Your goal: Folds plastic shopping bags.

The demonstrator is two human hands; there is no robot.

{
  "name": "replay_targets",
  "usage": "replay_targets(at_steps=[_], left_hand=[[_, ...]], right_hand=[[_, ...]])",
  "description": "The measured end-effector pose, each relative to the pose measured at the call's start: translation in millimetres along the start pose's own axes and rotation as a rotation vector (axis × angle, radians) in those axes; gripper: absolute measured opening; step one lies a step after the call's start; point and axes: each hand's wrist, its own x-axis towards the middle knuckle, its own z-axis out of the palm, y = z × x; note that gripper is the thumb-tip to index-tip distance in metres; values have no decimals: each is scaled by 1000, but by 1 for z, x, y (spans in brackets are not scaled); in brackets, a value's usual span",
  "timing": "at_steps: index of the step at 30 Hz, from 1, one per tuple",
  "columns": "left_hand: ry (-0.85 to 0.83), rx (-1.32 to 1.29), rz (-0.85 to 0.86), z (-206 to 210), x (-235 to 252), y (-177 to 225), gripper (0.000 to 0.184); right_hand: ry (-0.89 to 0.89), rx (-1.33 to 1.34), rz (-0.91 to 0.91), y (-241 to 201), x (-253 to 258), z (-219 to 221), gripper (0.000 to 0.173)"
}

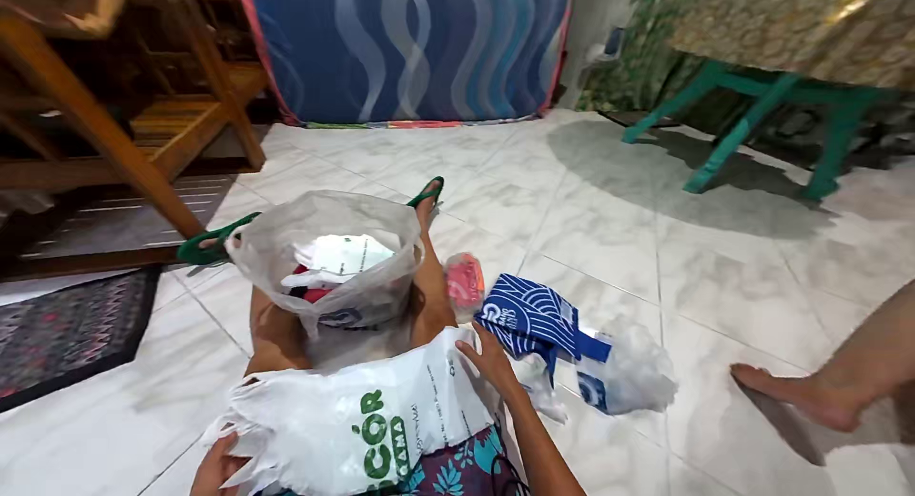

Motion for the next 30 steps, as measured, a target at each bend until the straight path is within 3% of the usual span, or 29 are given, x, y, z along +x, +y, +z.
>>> replay_targets(at_steps=[2,3,6,7,8,11,12,19,22,25,27,30], left_hand=[[36,-22,-40,13,-5,17,31],[45,34,-55,18,-6,23,38],[88,179,-68,20,-7,29,42],[98,169,-50,19,-4,29,40],[118,127,-21,18,-1,29,37],[180,50,0,12,-2,31,33],[181,66,-12,10,-3,30,32],[137,-123,-38,6,-14,17,25],[171,-209,51,-3,-12,38,25],[204,-327,152,-23,-8,64,24],[225,-403,177,-29,-10,80,19],[173,-469,217,-40,-14,82,21]], right_hand=[[-106,55,101,-3,19,5,82],[-116,72,118,-4,23,5,74],[-37,119,83,-5,18,7,30],[-11,131,47,-4,15,8,24],[19,147,-2,-2,14,9,26],[-45,202,-18,13,9,20,67],[-63,187,-12,16,9,25,72],[25,101,-112,-1,-3,27,26],[217,297,-245,2,-2,0,23],[341,717,-384,9,-1,-36,17],[302,945,-473,17,-3,-56,29],[99,997,-537,43,-12,-69,17]])
